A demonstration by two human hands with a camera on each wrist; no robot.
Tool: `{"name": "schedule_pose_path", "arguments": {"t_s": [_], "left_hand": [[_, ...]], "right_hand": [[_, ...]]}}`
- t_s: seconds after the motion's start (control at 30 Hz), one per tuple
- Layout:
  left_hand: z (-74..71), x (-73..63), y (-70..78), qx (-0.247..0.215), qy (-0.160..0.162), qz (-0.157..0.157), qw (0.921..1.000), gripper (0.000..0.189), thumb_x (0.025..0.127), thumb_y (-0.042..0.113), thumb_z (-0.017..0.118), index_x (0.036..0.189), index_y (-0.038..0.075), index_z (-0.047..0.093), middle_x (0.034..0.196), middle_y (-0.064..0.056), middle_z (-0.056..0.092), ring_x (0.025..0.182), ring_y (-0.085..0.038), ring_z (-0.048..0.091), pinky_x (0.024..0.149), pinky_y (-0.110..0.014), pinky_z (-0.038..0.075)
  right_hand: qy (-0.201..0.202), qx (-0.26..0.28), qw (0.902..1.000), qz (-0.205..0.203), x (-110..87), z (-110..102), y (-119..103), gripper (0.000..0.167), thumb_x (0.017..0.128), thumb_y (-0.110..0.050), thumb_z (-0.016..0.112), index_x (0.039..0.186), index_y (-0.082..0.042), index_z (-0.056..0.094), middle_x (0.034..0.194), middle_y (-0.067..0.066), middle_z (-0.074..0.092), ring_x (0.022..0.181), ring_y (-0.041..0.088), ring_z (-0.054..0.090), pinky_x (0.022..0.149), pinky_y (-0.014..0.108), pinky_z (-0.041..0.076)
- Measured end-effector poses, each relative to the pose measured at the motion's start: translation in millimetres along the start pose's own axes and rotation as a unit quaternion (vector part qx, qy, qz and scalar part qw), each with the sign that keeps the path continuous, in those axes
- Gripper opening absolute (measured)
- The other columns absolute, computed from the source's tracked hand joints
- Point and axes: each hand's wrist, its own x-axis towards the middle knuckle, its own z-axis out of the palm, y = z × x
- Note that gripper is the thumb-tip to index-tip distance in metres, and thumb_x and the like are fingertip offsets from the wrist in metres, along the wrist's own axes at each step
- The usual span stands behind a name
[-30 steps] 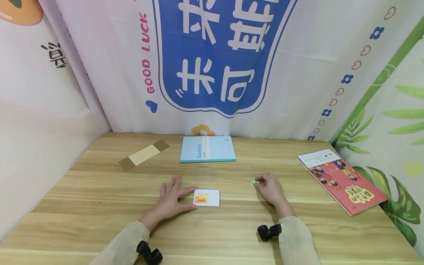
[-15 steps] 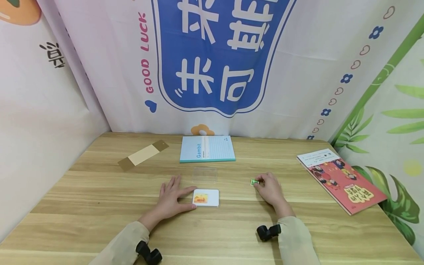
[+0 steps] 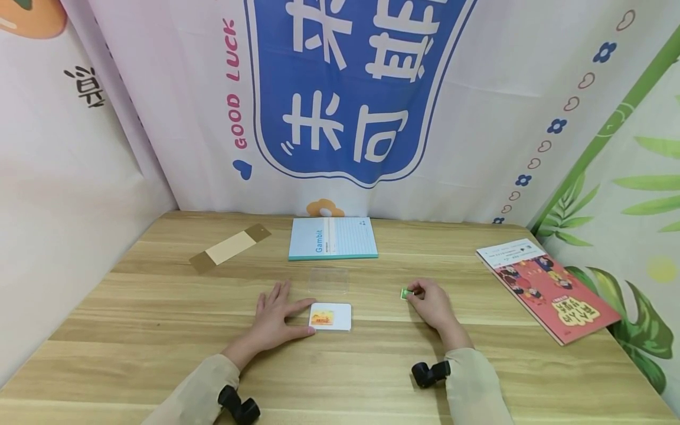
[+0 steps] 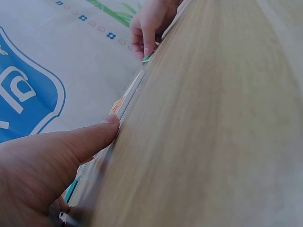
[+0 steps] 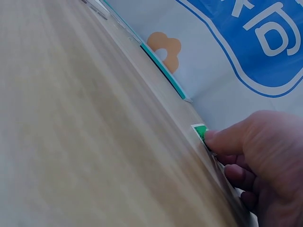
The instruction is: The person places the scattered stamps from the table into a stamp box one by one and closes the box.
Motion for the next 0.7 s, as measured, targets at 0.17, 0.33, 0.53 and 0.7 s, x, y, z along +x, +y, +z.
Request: {"name": "schedule_pose_path", "arguments": {"t_s": [0.17,0.33,0.53,0.7], "left_hand": [[-0.3,-0.3,-0.1,-0.001,-0.001,-0.001,1.0000,0.061,0.067,0.055,0.063,0.119,0.026,0.054,0.139,-0.024,0.009,0.126,-0.037,-0.002,0.094,-0.055,-0.007],[-0.2,-0.3,-0.1,-0.003,0.000,-0.002,1.0000,0.061,0.066,0.055,0.063,0.119,0.027,0.054,0.139,-0.023,0.009,0.126,-0.037,-0.002,0.094,-0.054,-0.007],[-0.1,-0.1,0.2,-0.004,-0.001,-0.003,1.0000,0.061,0.066,0.055,0.063,0.119,0.027,0.054,0.139,-0.023,0.008,0.126,-0.037,-0.002,0.094,-0.054,-0.008],[0.0,0.0,0.2,-0.002,0.000,-0.004,1.0000,0.061,0.066,0.055,0.063,0.119,0.027,0.054,0.139,-0.023,0.008,0.126,-0.037,-0.002,0.094,-0.054,-0.008]], "right_hand": [[-0.003,-0.008,0.9999,-0.011,-0.7,0.3,0.1,0.016,0.079,-0.004,0.059,0.094,0.003,0.061,0.083,0.007,0.055,0.070,0.017,0.046,0.061,0.030,0.039],[0.000,-0.015,0.9998,-0.012,-1.6,0.0,-1.3,0.015,0.079,-0.004,0.060,0.093,0.002,0.062,0.085,0.008,0.054,0.071,0.018,0.044,0.062,0.030,0.038],[-0.002,-0.019,0.9998,-0.008,-3.0,0.1,-2.3,0.012,0.080,-0.004,0.059,0.091,0.001,0.061,0.087,0.009,0.052,0.072,0.019,0.042,0.062,0.030,0.037],[-0.003,-0.014,0.9998,-0.013,-3.4,0.9,-2.8,0.011,0.080,-0.003,0.058,0.090,0.001,0.061,0.086,0.008,0.050,0.071,0.018,0.042,0.061,0.030,0.036]]}}
